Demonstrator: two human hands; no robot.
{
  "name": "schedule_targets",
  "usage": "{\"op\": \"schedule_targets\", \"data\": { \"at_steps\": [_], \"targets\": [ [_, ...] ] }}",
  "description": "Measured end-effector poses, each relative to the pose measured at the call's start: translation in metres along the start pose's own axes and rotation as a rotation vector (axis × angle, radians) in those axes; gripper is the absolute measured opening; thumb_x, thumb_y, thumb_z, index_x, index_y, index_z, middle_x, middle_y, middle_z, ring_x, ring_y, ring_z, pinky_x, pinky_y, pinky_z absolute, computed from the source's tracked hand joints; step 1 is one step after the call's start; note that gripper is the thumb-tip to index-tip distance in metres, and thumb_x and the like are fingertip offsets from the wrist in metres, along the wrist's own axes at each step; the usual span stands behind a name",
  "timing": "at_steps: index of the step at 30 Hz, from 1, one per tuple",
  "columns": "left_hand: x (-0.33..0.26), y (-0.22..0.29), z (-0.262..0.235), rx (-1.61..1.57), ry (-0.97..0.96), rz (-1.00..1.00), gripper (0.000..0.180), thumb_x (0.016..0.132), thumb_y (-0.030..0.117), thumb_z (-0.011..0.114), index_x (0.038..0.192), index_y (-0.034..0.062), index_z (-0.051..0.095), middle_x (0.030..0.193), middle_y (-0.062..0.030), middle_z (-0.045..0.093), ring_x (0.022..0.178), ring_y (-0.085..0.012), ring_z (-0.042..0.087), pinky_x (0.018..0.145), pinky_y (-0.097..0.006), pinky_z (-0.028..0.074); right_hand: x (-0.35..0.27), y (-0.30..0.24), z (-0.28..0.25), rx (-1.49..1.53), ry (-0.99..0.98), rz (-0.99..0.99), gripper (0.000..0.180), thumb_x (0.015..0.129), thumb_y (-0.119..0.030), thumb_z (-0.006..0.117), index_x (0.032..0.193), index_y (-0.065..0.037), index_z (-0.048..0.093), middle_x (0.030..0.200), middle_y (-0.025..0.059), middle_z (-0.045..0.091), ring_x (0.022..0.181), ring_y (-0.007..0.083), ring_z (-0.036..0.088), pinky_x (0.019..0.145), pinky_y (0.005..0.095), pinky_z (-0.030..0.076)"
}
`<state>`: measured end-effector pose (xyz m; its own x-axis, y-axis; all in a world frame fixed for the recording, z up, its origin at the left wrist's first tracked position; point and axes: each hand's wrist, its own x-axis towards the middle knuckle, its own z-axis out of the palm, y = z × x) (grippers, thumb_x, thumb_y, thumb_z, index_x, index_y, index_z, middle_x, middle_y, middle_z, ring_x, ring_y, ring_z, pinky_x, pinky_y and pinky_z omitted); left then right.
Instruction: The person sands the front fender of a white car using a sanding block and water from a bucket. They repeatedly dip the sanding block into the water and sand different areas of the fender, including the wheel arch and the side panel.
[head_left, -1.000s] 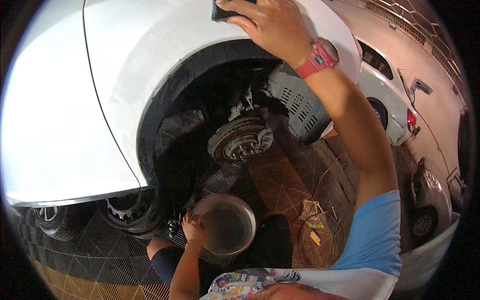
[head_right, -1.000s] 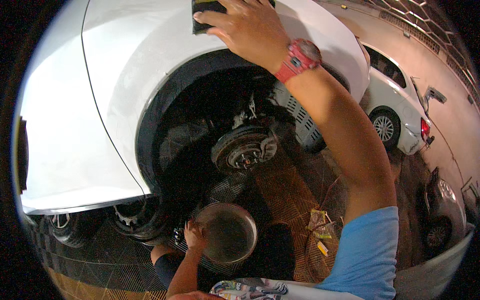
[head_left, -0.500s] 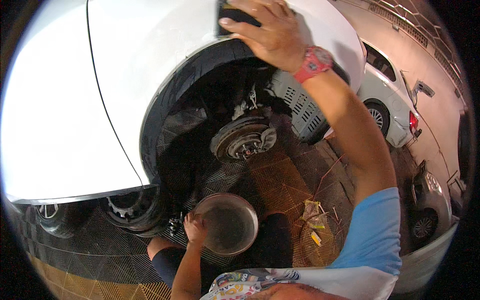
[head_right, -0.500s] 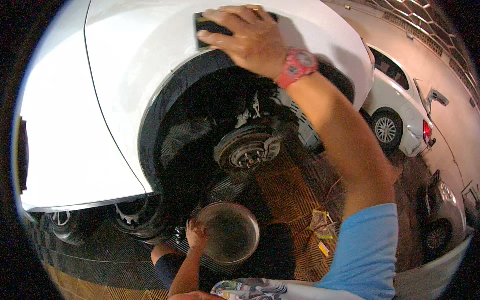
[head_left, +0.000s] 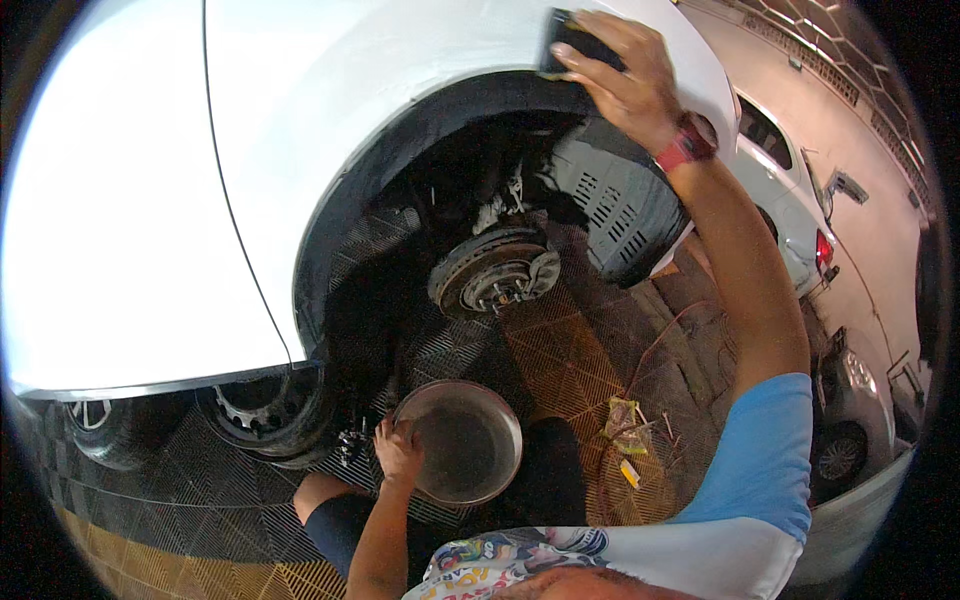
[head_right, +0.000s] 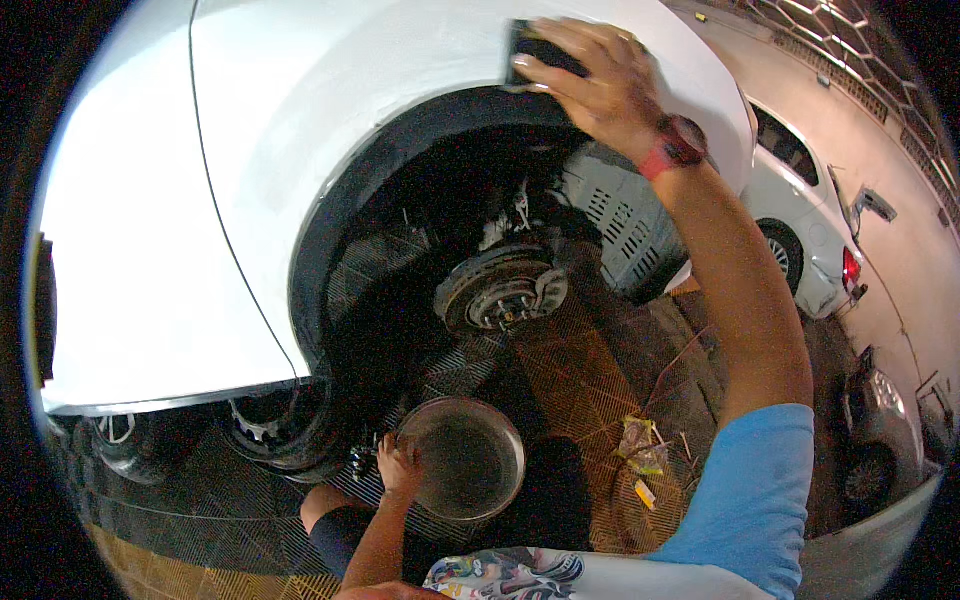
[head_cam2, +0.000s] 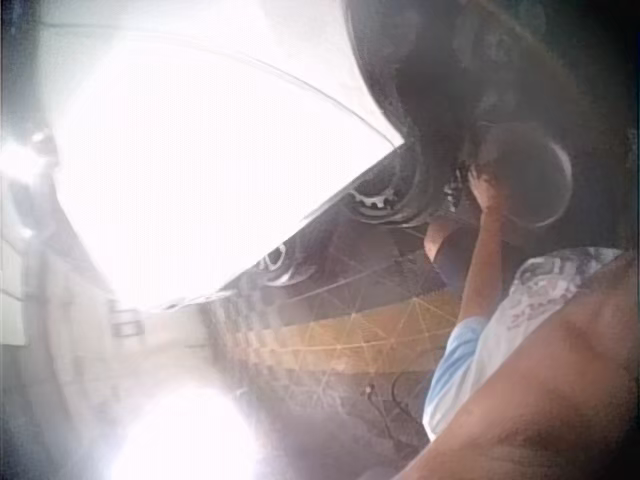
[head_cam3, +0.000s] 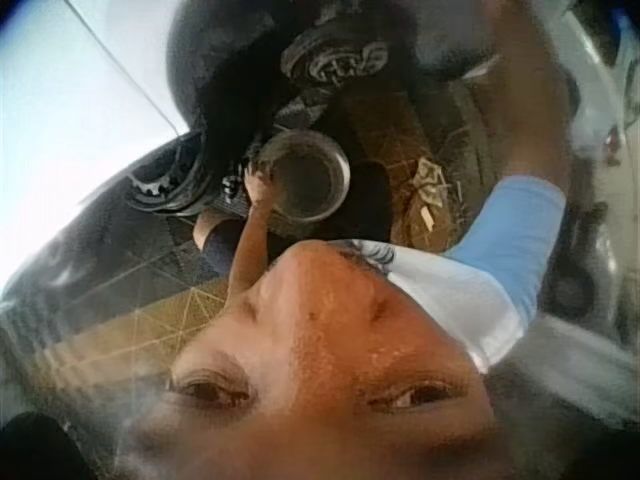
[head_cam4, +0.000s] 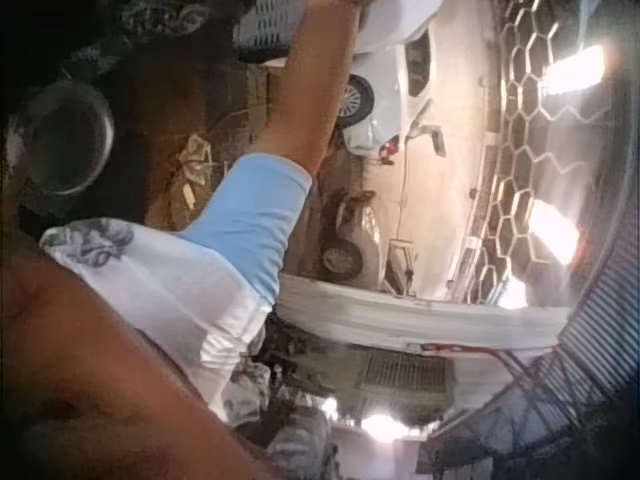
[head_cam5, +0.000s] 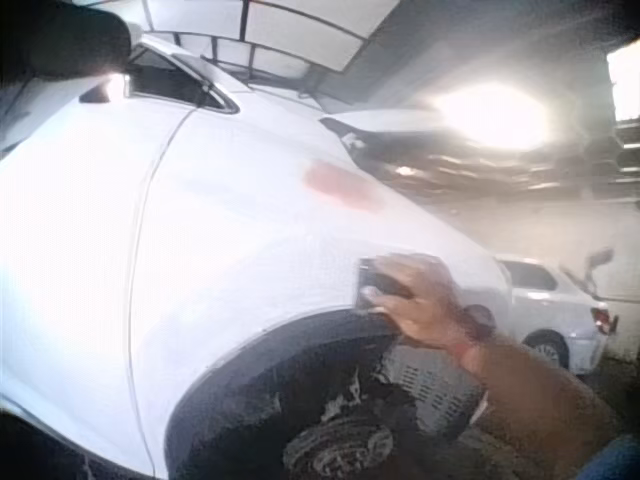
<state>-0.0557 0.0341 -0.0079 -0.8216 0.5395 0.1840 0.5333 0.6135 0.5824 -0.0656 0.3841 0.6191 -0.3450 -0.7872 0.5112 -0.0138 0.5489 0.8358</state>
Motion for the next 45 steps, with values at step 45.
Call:
{"op": "schedule_targets", "data": {
  "at_steps": [45],
  "targets": [
    [-0.005,-0.004,0.008,0.511,-0.371,0.272,0.014,0.082,0.014,0.071,0.089,0.0078,0.082,0.097,-0.0157,0.079,0.093,-0.0342,0.077,0.084,-0.049,0.063,-0.282,-0.718,0.042,1.448,-1.6,0.701,0.055,0.085,-0.041,0.082,0.129,-0.01,0.071,0.133,0.0194,0.073,0.131,0.0433,0.063,0.114,0.0511,0.048]
  ]
}}
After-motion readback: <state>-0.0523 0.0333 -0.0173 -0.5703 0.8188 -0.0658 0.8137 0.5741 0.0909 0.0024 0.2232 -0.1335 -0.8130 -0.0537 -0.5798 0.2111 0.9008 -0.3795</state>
